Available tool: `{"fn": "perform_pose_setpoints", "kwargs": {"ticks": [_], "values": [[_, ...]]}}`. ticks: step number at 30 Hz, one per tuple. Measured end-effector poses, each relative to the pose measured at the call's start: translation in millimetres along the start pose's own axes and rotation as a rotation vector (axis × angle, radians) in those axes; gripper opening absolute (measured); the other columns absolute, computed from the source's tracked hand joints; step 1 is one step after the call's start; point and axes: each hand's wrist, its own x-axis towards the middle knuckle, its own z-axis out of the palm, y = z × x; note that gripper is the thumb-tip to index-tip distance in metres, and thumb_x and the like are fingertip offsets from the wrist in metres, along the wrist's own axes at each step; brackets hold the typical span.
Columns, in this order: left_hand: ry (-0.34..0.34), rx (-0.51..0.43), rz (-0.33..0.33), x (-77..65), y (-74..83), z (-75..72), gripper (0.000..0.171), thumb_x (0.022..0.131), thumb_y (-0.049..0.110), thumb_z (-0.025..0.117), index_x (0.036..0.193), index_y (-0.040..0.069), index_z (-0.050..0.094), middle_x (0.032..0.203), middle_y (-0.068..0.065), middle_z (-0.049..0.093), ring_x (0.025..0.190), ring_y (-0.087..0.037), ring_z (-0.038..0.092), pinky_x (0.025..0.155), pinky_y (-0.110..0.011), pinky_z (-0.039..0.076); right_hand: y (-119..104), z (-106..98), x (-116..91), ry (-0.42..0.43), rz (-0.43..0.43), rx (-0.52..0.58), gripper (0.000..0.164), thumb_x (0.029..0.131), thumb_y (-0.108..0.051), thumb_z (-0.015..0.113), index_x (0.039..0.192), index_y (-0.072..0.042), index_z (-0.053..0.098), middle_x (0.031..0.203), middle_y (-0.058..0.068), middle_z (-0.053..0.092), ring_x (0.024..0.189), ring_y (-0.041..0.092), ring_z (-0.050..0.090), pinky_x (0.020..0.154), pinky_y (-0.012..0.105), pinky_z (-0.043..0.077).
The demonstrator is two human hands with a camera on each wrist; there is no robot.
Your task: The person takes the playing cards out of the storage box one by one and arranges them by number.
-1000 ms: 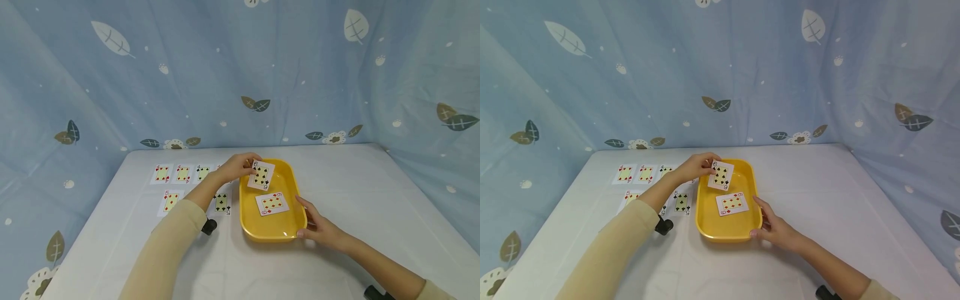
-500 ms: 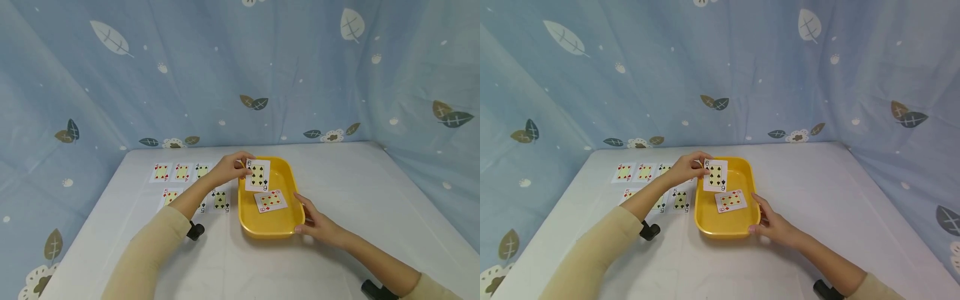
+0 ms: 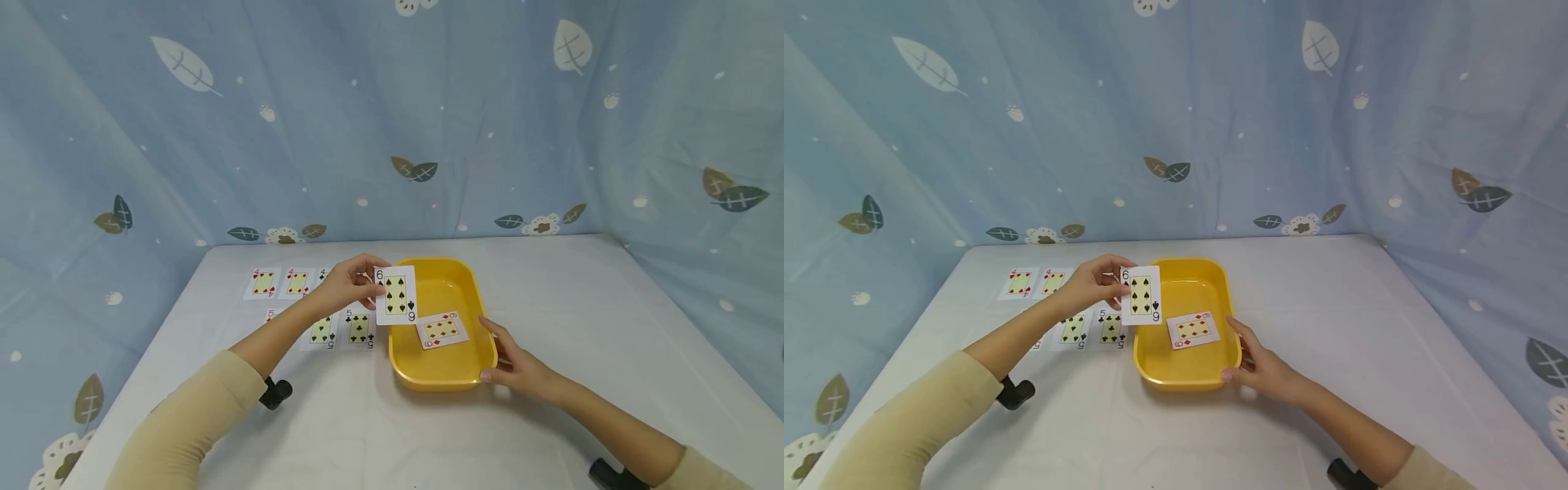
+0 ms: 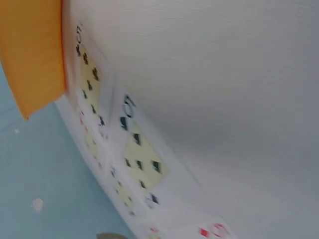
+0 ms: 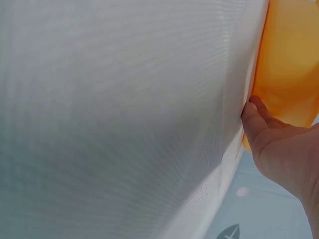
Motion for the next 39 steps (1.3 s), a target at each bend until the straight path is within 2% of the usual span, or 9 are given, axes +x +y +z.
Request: {"fn": "perform_pose_setpoints", "kwargs": {"ticks": [5,12,15,18,23,27,33,39], "values": [[0.001,-0.001,-0.050,-17.1,-7.3,-7.6,0.046,0.086,0.009,0.069,0.128,0.012,0.053,0.097,-0.014,0.049,0.075,-0.023,0.068,0.068,-0.045,0.057,1,0,0,-0.003,-0.010,0.003,0.086,0.090,-0.012,0.065,0.150,-0.006,0.004,0.139,0.038,0.033,0.124,0.050,0.043,0.094,0.051,0.044],[-0.064,0.040,-0.102,-37.3,-14.2,-10.8,0.048,0.084,0.011,0.070,0.128,0.007,0.053,0.096,-0.015,0.051,0.081,-0.023,0.069,0.070,-0.049,0.057,1,-1,0,-0.008,-0.002,0.008,0.086,0.090,-0.013,0.065,0.151,-0.008,0.004,0.140,0.037,0.033,0.124,0.049,0.043,0.095,0.050,0.044],[-0.069,0.048,-0.131,-47.2,-14.4,-12.1,0.048,0.083,0.011,0.071,0.127,0.007,0.053,0.097,-0.015,0.051,0.081,-0.024,0.069,0.070,-0.050,0.056,1,0,1,-0.011,0.005,0.007,0.086,0.090,-0.013,0.065,0.151,-0.008,0.004,0.140,0.036,0.033,0.124,0.048,0.043,0.095,0.050,0.044],[-0.079,0.061,-0.163,-57.9,-15.6,-13.1,0.047,0.083,0.011,0.072,0.125,0.006,0.054,0.096,-0.014,0.049,0.079,-0.024,0.069,0.069,-0.047,0.057,1,1,1,-0.009,0.007,0.009,0.086,0.090,-0.013,0.065,0.151,-0.009,0.004,0.139,0.036,0.034,0.123,0.047,0.044,0.095,0.049,0.045],[-0.156,0.065,-0.196,-72.4,-23.1,-14.1,0.045,0.081,0.011,0.074,0.121,0.003,0.054,0.094,-0.011,0.046,0.075,-0.023,0.068,0.065,-0.041,0.058,2,0,1,0.000,0.000,-0.002,0.087,0.089,-0.014,0.066,0.151,-0.008,0.005,0.139,0.036,0.034,0.123,0.048,0.045,0.094,0.048,0.045],[-0.200,0.083,-0.217,-81.3,-32.4,-14.2,0.046,0.081,0.013,0.074,0.122,0.006,0.053,0.093,-0.009,0.044,0.072,-0.021,0.067,0.065,-0.038,0.058,2,-1,1,0.007,-0.004,-0.014,0.087,0.089,-0.015,0.066,0.151,-0.007,0.005,0.139,0.037,0.035,0.122,0.048,0.045,0.094,0.048,0.046],[-0.171,0.134,-0.207,-92.9,-43.1,-7.7,0.041,0.082,0.013,0.073,0.120,0.011,0.058,0.089,-0.008,0.049,0.068,-0.020,0.067,0.063,-0.035,0.057,2,-1,1,0.006,0.023,-0.010,0.087,0.088,-0.013,0.066,0.151,-0.010,0.006,0.139,0.034,0.037,0.123,0.046,0.046,0.094,0.045,0.047],[-0.163,0.182,-0.228,-96.0,-49.5,0.4,0.039,0.079,0.011,0.075,0.115,0.007,0.059,0.082,-0.006,0.049,0.059,-0.018,0.065,0.058,-0.033,0.057,2,-2,0,0.008,0.016,0.002,0.088,0.088,-0.011,0.066,0.151,-0.010,0.005,0.138,0.034,0.038,0.122,0.046,0.047,0.094,0.045,0.046]]}}
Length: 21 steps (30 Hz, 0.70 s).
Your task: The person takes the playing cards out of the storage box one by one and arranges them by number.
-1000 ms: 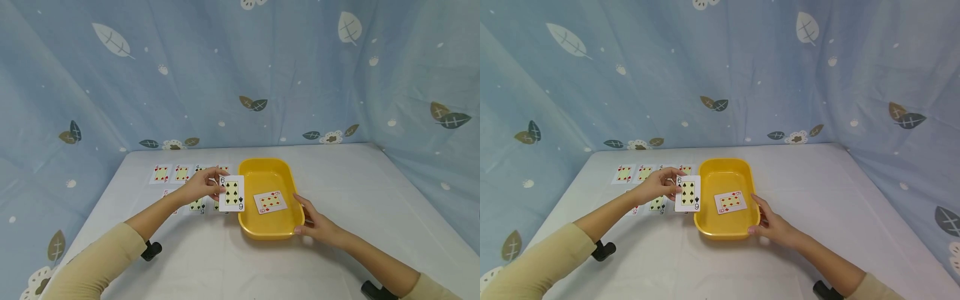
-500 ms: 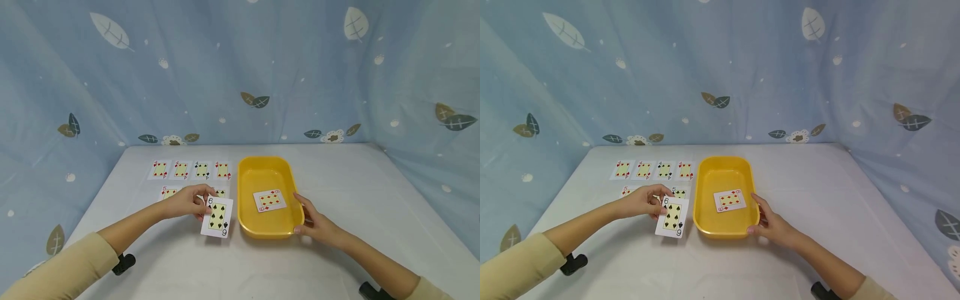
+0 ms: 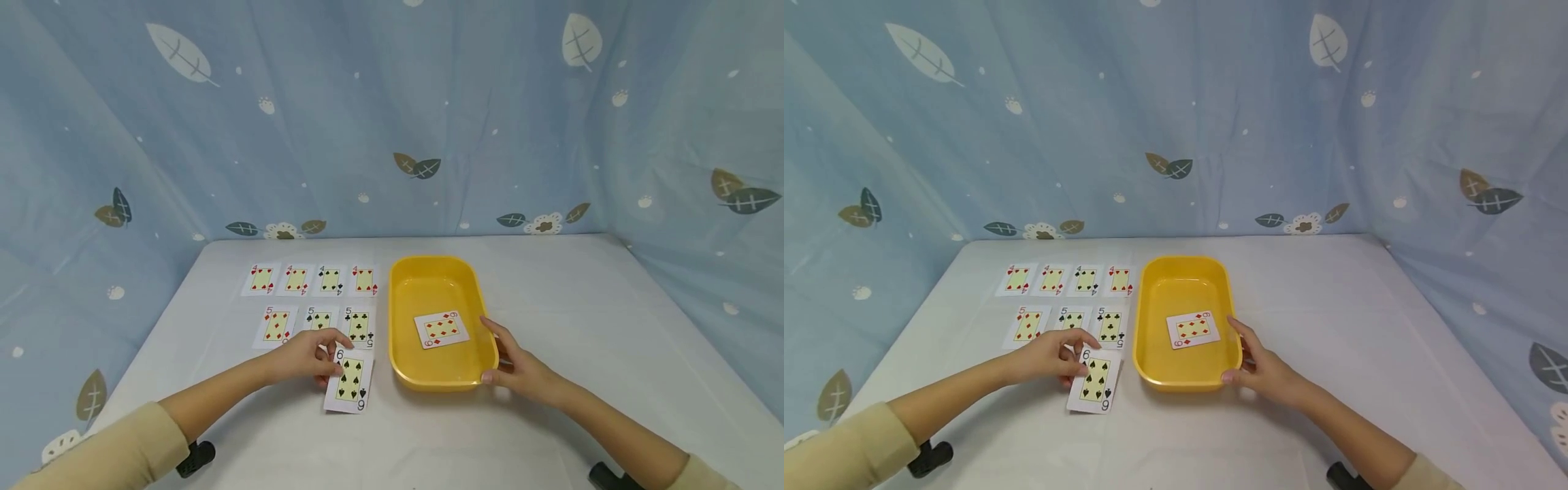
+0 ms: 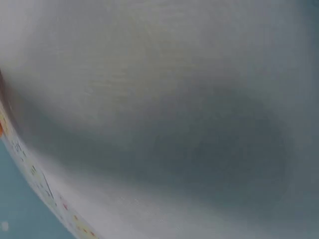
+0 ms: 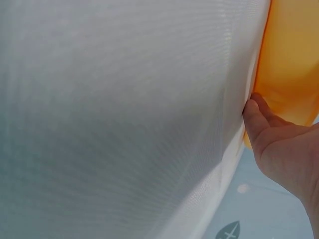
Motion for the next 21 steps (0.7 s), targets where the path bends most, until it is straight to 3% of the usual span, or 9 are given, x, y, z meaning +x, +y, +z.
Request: {"fn": "perform_pose_setpoints", "kwargs": {"ticks": [10,21], "values": [[0.021,0.095,-0.033,0.3,-6.7,6.3,0.035,0.080,0.010,0.074,0.110,0.004,0.057,0.075,-0.003,0.053,0.054,-0.015,0.062,0.054,-0.030,0.055,1,3,1,-0.008,-0.037,-0.001,0.087,0.089,-0.012,0.066,0.150,-0.006,0.004,0.136,0.037,0.037,0.121,0.048,0.047,0.094,0.048,0.046],[0.033,0.179,-0.067,5.5,4.2,12.6,0.033,0.078,0.012,0.076,0.103,0.006,0.056,0.069,-0.004,0.053,0.050,-0.015,0.061,0.050,-0.028,0.054,1,2,0,0.008,-0.037,-0.013,0.087,0.088,-0.014,0.067,0.150,-0.005,0.006,0.138,0.038,0.036,0.120,0.048,0.047,0.093,0.046,0.047]]}}
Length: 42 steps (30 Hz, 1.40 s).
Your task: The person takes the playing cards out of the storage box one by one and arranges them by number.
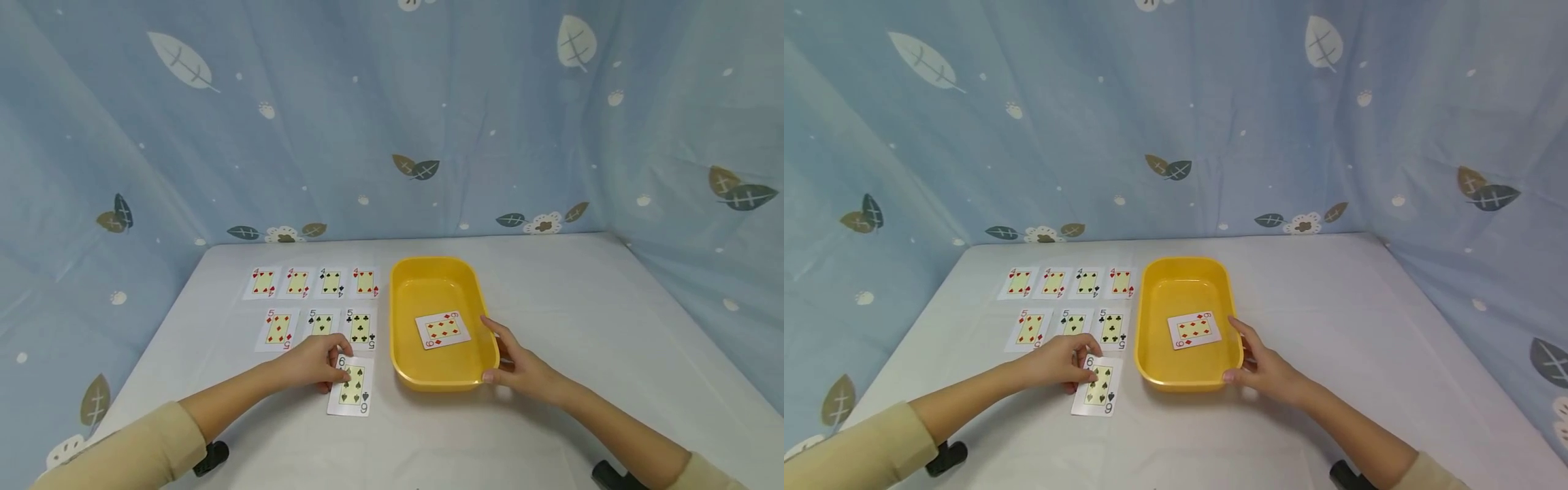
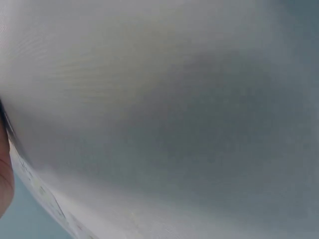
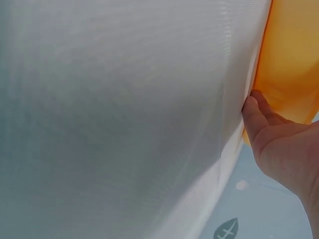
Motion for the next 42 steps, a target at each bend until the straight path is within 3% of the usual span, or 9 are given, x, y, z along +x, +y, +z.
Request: {"fn": "perform_pose_setpoints", "kwargs": {"ticks": [7,13,15,18,22,26,35,42], "values": [[-0.025,0.058,-0.028,1.5,0.2,-0.5,0.032,0.078,0.016,0.077,0.099,0.009,0.054,0.063,-0.005,0.055,0.045,-0.015,0.059,0.044,-0.029,0.051,0,1,0,0.000,-0.014,0.011,0.087,0.088,-0.012,0.066,0.150,-0.005,0.006,0.138,0.038,0.035,0.120,0.049,0.047,0.092,0.046,0.047],[0.014,0.298,0.064,2.9,0.1,-2.8,0.025,0.079,0.025,0.076,0.095,0.015,0.058,0.056,0.004,0.052,0.038,-0.009,0.048,0.043,-0.022,0.040,0,1,0,0.001,-0.019,0.012,0.086,0.089,-0.012,0.066,0.150,-0.004,0.006,0.136,0.038,0.037,0.119,0.049,0.047,0.092,0.046,0.047],[0.022,0.330,0.090,2.4,0.7,-4.7,0.024,0.080,0.027,0.076,0.095,0.016,0.060,0.057,0.006,0.051,0.038,-0.008,0.047,0.043,-0.022,0.039,0,1,0,-0.001,-0.023,0.012,0.086,0.089,-0.013,0.066,0.150,-0.004,0.006,0.136,0.038,0.037,0.120,0.049,0.047,0.093,0.046,0.047],[0.025,0.266,0.142,2.9,0.4,-9.3,0.023,0.082,0.025,0.074,0.097,0.014,0.062,0.060,0.006,0.052,0.040,-0.008,0.049,0.045,-0.022,0.042,0,0,0,-0.005,-0.025,0.012,0.086,0.089,-0.014,0.065,0.150,-0.004,0.005,0.137,0.039,0.036,0.120,0.049,0.046,0.093,0.046,0.047],[0.052,0.087,0.177,7.9,0.3,-19.0,0.020,0.083,0.021,0.073,0.097,0.010,0.064,0.066,0.001,0.055,0.046,-0.014,0.057,0.049,-0.027,0.050,0,0,-2,-0.006,-0.017,0.013,0.086,0.089,-0.013,0.065,0.150,-0.004,0.005,0.137,0.039,0.035,0.121,0.049,0.046,0.093,0.046,0.047],[0.087,-0.017,0.179,15.2,3.6,-28.5,0.023,0.081,0.019,0.074,0.098,0.005,0.066,0.074,-0.004,0.058,0.056,-0.020,0.064,0.054,-0.032,0.055,0,0,-2,-0.004,-0.011,0.010,0.086,0.089,-0.013,0.065,0.150,-0.006,0.005,0.138,0.038,0.035,0.121,0.049,0.046,0.093,0.045,0.047],[0.105,-0.039,0.195,28.6,23.2,-42.3,0.037,0.080,0.024,0.076,0.109,0.005,0.065,0.087,-0.006,0.062,0.070,-0.021,0.066,0.065,-0.041,0.056,2,3,-3,0.005,0.021,0.006,0.086,0.089,-0.014,0.066,0.151,-0.008,0.006,0.138,0.035,0.038,0.120,0.046,0.048,0.093,0.043,0.048],[0.096,-0.020,0.217,38.2,44.3,-47.5,0.034,0.077,0.025,0.078,0.108,0.016,0.066,0.086,-0.004,0.060,0.073,-0.018,0.065,0.065,-0.034,0.055,1,2,-3,0.003,-0.001,0.005,0.086,0.089,-0.014,0.066,0.151,-0.007,0.007,0.136,0.035,0.040,0.119,0.045,0.049,0.093,0.043,0.048]]}}
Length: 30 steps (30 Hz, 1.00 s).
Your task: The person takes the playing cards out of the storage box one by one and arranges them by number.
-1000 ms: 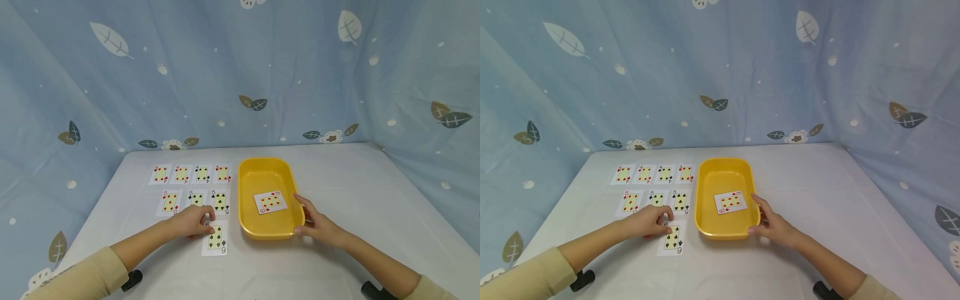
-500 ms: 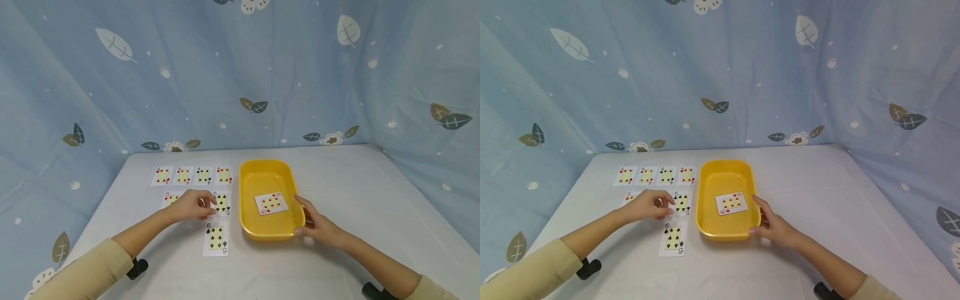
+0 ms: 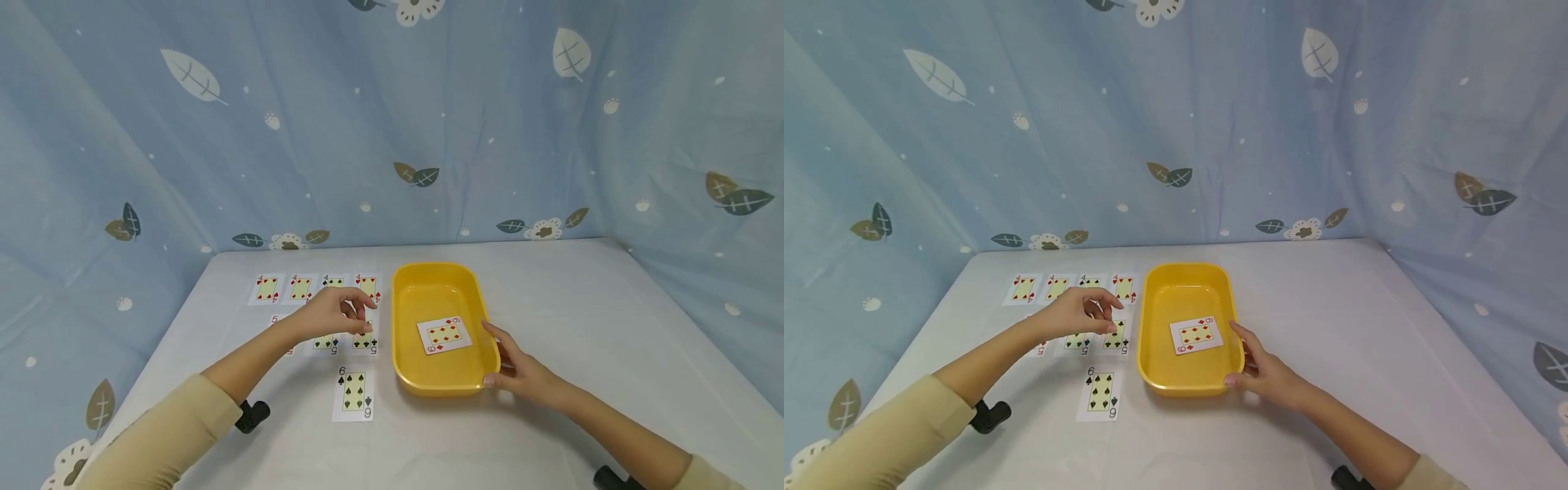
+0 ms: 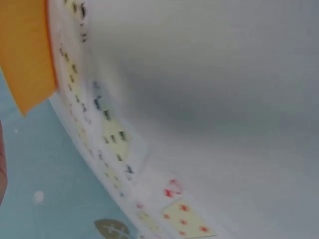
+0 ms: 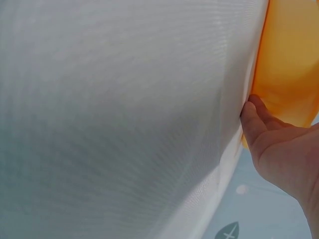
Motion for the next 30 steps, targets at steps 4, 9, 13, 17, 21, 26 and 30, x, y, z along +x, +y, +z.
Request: {"fn": "perform_pose_setpoints", "kwargs": {"ticks": [4,9,13,17,21,26,30], "values": [[-0.023,0.010,0.029,14.0,8.8,2.7,0.036,0.078,0.023,0.078,0.110,0.013,0.066,0.085,-0.003,0.061,0.072,-0.016,0.065,0.065,-0.032,0.056,0,-1,-1,-0.010,-0.016,-0.002,0.085,0.089,-0.013,0.065,0.150,-0.005,0.006,0.136,0.037,0.039,0.118,0.047,0.049,0.092,0.043,0.049],[-0.069,0.053,0.078,32.9,20.8,8.4,0.036,0.078,0.020,0.078,0.111,0.011,0.065,0.084,-0.002,0.062,0.075,-0.013,0.066,0.066,-0.028,0.056,-1,-1,-1,-0.007,-0.021,-0.003,0.085,0.089,-0.012,0.065,0.150,-0.005,0.006,0.136,0.038,0.038,0.119,0.048,0.048,0.091,0.043,0.049],[-0.110,0.106,0.115,45.3,29.9,13.8,0.039,0.079,0.021,0.077,0.113,0.011,0.063,0.083,0.000,0.061,0.077,-0.011,0.066,0.068,-0.025,0.055,0,0,0,0.001,-0.024,0.000,0.085,0.089,-0.011,0.065,0.150,-0.004,0.006,0.136,0.038,0.038,0.119,0.049,0.048,0.091,0.044,0.049],[-0.142,0.158,0.127,56.3,35.5,19.8,0.045,0.079,0.022,0.077,0.118,0.007,0.061,0.083,0.001,0.060,0.077,-0.009,0.064,0.068,-0.023,0.053,0,1,1,-0.003,-0.018,0.002,0.085,0.089,-0.011,0.065,0.150,-0.003,0.006,0.136,0.038,0.038,0.119,0.048,0.048,0.092,0.043,0.049],[-0.149,0.189,0.133,69.2,40.3,26.6,0.045,0.079,0.023,0.077,0.118,0.009,0.061,0.083,0.002,0.060,0.078,-0.009,0.063,0.068,-0.023,0.052,-1,1,2,-0.003,0.001,0.000,0.085,0.089,-0.012,0.065,0.150,-0.005,0.006,0.136,0.036,0.039,0.119,0.047,0.048,0.092,0.043,0.049],[-0.161,0.197,0.149,84.7,45.5,37.3,0.046,0.079,0.021,0.077,0.121,0.012,0.060,0.092,-0.003,0.062,0.081,-0.009,0.063,0.071,-0.022,0.052,-3,0,0,0.006,0.008,-0.005,0.085,0.089,-0.013,0.066,0.150,-0.004,0.007,0.136,0.038,0.038,0.119,0.048,0.048,0.091,0.045,0.049],[-0.182,0.206,0.153,93.4,46.9,47.0,0.049,0.079,0.019,0.077,0.124,0.010,0.059,0.102,-0.011,0.064,0.087,-0.012,0.063,0.076,-0.022,0.051,-5,-1,-1,0.001,0.006,-0.005,0.086,0.089,-0.014,0.066,0.150,-0.005,0.007,0.136,0.038,0.038,0.118,0.048,0.048,0.091,0.045,0.049]]}}
